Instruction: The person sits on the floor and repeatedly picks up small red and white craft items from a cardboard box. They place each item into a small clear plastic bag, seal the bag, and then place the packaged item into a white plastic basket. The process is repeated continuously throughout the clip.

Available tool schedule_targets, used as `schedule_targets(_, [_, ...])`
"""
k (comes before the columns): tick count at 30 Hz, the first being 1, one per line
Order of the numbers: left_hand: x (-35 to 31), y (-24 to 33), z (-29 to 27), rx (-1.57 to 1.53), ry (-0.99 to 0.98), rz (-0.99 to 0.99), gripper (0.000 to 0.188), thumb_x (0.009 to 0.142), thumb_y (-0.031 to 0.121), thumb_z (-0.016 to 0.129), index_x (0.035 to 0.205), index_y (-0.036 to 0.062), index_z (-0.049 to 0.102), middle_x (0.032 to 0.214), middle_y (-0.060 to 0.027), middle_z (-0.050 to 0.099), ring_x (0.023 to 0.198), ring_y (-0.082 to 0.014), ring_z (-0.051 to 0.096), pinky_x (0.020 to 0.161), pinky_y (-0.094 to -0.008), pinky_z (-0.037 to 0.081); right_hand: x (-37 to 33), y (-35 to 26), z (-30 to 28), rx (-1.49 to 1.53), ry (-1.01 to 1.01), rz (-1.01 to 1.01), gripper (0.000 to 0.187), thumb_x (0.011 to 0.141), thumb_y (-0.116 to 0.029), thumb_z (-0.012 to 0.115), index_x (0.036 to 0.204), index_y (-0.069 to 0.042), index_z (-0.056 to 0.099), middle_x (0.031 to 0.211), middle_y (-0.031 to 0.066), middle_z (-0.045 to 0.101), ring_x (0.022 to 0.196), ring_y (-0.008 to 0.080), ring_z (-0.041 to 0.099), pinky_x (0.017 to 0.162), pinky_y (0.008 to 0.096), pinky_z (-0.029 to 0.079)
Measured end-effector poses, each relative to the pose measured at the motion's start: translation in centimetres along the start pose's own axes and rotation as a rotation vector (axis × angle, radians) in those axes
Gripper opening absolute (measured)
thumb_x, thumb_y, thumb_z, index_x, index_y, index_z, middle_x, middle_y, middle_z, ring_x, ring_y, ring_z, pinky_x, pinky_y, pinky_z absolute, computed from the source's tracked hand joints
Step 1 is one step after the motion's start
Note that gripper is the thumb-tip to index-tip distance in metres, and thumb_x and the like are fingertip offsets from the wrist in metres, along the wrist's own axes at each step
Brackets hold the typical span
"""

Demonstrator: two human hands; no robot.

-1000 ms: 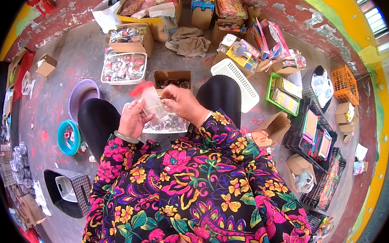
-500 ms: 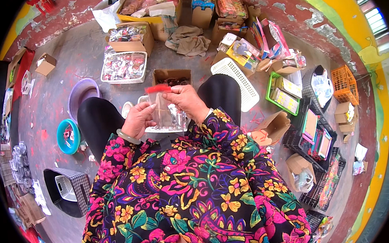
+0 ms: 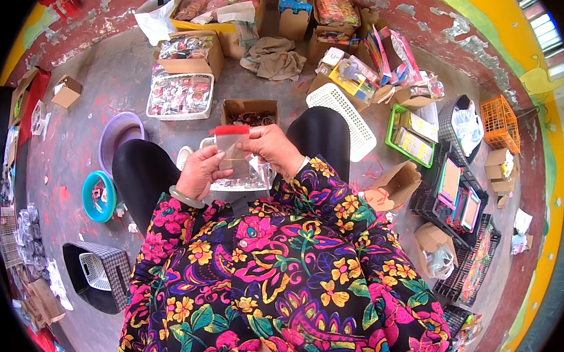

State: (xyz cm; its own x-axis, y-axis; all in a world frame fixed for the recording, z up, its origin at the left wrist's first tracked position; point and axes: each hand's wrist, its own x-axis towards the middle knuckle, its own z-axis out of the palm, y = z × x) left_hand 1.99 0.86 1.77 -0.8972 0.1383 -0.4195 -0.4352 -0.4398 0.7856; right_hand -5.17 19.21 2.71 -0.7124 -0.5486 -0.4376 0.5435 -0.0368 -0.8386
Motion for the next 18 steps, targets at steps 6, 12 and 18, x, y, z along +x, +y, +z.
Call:
schedule_targets(6, [0.2,-0.1,-0.3,0.076,-0.024,0.031,0.024,0.088,0.006,0.047,0.110,-0.0021,0.054,0.100,-0.0050,0.060,0.082,-0.0127,0.060,0.070,-0.0264,0.054,1.1,0.2,-1.4,0.023,-0.117,-0.041,0.037,0.074,-0.003,0.067,0.108,0.003,0.056,0.095,0.0057,0.062,0.083,0.0112,0.058,0.073,0.0217,0.047])
schedule_targets(12, [0.1,-0.9,-0.6,0.449,-0.099,0.178,0.025,0.087,0.002,0.047,0.110,-0.0002,0.057,0.091,-0.0038,0.062,0.078,-0.0100,0.059,0.067,-0.0240,0.051,0.3,-1.5,-1.2,-0.157,-0.231,-0.069,0.039,0.073,-0.005,0.068,0.110,0.001,0.057,0.099,0.0055,0.062,0.086,0.0110,0.057,0.075,0.0220,0.045])
schedule_targets(18, [0.5,-1.5,-1.5,0.690,-0.069,0.307,0.020,0.084,0.004,0.052,0.102,-0.0013,0.060,0.078,-0.0009,0.062,0.066,-0.0048,0.053,0.058,-0.0215,0.045,-0.3,-1.5,-1.5,-0.562,-0.106,-0.165,0.014,0.077,-0.007,0.064,0.088,0.002,0.067,0.074,0.0010,0.061,0.066,0.0054,0.051,0.058,0.0202,0.041])
